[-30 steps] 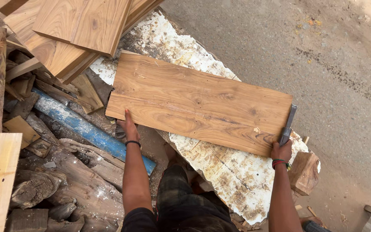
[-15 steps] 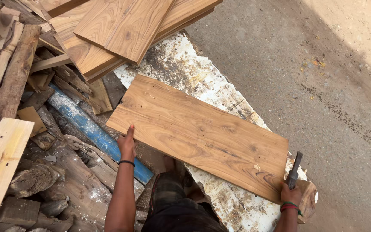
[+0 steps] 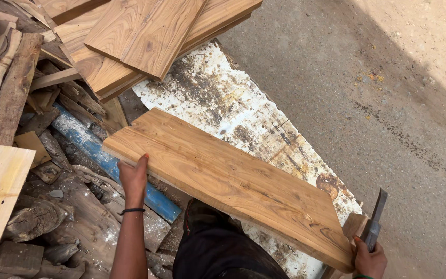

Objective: The person uses a chisel and wooden mallet to carve and shape a wooden plank. They also use pliers to remove small pieces of wood and adjust the plank's position on the workbench.

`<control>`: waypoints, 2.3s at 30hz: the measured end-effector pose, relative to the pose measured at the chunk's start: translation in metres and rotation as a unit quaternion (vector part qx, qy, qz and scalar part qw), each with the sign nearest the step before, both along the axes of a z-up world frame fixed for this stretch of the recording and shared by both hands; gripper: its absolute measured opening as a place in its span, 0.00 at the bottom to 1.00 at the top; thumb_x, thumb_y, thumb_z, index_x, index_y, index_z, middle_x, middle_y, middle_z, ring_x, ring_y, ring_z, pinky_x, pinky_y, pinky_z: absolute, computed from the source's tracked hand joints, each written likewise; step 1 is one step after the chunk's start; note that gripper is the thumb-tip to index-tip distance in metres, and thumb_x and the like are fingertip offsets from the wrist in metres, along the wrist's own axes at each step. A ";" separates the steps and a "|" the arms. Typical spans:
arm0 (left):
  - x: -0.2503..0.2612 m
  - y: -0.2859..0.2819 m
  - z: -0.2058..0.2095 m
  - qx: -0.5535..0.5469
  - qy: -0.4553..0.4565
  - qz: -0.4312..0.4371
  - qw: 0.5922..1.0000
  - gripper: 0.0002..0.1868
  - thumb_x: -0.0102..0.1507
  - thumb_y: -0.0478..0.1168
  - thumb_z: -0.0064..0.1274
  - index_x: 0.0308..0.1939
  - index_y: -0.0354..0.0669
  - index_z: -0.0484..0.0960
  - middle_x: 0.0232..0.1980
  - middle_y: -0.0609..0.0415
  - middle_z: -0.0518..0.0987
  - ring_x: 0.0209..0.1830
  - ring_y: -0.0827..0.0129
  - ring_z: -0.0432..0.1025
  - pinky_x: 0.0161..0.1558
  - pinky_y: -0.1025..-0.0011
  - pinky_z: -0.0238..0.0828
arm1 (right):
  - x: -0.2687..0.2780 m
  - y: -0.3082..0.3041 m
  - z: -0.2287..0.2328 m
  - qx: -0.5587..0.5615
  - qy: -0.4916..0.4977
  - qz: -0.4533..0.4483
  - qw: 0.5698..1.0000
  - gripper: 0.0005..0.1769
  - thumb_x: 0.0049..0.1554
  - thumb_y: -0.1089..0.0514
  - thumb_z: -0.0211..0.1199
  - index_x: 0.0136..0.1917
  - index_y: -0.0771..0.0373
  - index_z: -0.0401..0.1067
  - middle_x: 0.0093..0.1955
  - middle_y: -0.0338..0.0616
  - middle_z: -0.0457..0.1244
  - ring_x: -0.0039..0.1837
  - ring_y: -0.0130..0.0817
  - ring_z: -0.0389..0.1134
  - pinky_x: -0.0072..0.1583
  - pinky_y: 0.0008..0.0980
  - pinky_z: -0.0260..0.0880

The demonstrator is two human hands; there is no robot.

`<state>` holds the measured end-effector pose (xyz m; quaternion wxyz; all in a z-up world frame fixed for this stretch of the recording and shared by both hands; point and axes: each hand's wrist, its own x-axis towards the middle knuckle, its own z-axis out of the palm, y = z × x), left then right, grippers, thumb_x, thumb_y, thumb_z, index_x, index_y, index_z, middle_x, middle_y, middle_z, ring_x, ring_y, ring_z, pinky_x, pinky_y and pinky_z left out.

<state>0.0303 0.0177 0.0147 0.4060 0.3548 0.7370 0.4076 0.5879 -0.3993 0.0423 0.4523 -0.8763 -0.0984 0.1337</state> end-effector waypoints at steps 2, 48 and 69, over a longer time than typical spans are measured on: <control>0.011 -0.002 -0.016 0.067 0.063 -0.009 0.996 0.38 0.62 0.46 0.64 0.57 0.13 0.61 0.56 0.25 0.76 0.56 0.45 0.75 0.63 0.54 0.69 | 0.004 0.014 0.001 -0.027 -0.080 0.061 0.995 0.14 0.65 0.63 0.71 0.50 0.80 0.74 0.42 0.58 0.66 0.38 0.39 0.67 0.45 0.38 0.65; 0.139 -0.038 0.075 0.501 0.340 -0.525 0.598 0.05 0.61 0.36 0.58 0.38 0.38 0.84 0.42 0.50 0.86 0.43 0.66 0.81 0.44 0.71 0.76 | -0.034 0.063 0.052 0.107 -0.216 0.071 0.968 0.27 0.65 0.69 0.52 0.76 0.79 0.56 0.57 0.55 0.65 0.48 0.41 0.73 0.47 0.35 0.82; 0.232 0.081 0.092 0.275 0.301 -0.776 0.482 0.30 0.44 0.63 0.73 0.36 0.46 0.82 0.26 0.50 0.82 0.30 0.53 0.79 0.31 0.56 0.74 | -0.028 0.085 0.114 0.225 -0.154 -0.015 0.962 0.24 0.69 0.60 0.62 0.73 0.71 0.58 0.60 0.50 0.63 0.48 0.40 0.74 0.43 0.37 0.79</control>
